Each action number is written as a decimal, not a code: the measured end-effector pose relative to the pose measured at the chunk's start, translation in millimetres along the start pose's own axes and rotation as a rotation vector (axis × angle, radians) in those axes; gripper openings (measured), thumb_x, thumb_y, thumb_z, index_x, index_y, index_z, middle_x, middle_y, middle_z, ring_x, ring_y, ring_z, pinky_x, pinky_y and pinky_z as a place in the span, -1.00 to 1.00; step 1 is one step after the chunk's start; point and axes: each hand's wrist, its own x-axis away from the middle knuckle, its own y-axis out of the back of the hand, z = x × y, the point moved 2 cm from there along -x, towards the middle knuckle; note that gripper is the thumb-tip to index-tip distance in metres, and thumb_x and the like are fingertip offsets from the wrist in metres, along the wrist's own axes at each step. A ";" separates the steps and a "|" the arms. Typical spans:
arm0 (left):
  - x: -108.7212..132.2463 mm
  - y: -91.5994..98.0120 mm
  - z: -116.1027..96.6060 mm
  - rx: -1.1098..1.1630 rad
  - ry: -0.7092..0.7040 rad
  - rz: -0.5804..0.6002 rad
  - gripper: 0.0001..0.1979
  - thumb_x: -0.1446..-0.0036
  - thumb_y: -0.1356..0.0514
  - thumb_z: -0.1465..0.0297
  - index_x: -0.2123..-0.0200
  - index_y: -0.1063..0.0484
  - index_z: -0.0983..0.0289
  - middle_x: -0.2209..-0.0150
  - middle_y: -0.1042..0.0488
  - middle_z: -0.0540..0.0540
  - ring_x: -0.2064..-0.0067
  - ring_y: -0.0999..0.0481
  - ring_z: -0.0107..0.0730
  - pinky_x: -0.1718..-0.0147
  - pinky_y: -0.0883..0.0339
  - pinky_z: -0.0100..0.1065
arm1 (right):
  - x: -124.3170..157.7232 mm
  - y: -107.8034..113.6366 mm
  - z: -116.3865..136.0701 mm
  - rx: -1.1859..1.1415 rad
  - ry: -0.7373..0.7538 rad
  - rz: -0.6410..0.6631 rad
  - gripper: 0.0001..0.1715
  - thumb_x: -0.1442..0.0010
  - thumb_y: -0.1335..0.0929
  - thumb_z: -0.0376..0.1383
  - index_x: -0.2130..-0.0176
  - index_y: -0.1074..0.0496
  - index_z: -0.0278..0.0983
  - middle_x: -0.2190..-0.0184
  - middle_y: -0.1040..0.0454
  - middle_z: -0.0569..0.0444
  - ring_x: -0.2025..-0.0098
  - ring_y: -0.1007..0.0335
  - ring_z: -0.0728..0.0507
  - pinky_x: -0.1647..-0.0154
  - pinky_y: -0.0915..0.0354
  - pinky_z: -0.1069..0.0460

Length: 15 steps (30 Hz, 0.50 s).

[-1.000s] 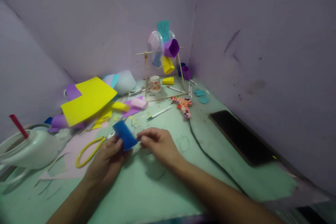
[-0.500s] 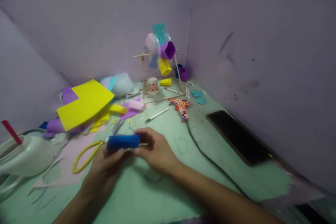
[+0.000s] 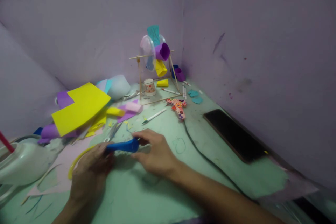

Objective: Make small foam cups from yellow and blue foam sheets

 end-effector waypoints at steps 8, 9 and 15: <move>-3.6 -0.3 2.9 0.007 0.166 0.046 -0.69 0.43 -0.44 0.31 0.61 -0.43 0.34 0.67 -0.26 -0.09 0.60 -0.21 -0.61 0.70 -0.07 -0.55 | 0.8 0.4 1.1 -0.067 0.024 -0.005 -0.47 0.11 -0.46 -0.43 0.09 -0.47 -0.20 0.18 -0.44 0.01 0.18 -0.39 -0.13 0.12 -0.36 -0.08; -3.5 -1.7 2.7 0.030 0.180 0.054 -0.68 0.45 -0.45 0.34 0.63 -0.41 0.34 0.66 -0.27 -0.09 0.59 -0.22 -0.59 0.71 -0.08 -0.55 | 0.6 0.1 0.9 -0.105 0.006 -0.012 -0.47 0.11 -0.47 -0.42 0.08 -0.47 -0.20 0.16 -0.44 0.01 0.16 -0.39 -0.13 0.10 -0.36 -0.08; -0.2 -8.5 1.3 0.132 0.268 0.102 -0.68 0.46 -0.45 0.42 0.62 -0.38 0.35 0.66 -0.23 -0.10 0.62 -0.19 -0.63 0.77 -0.04 -0.59 | -0.3 -2.2 -1.3 -0.268 -0.143 -0.020 -0.48 0.13 -0.49 -0.35 0.10 -0.48 -0.23 0.12 -0.48 0.00 0.16 -0.45 -0.16 0.09 -0.37 -0.10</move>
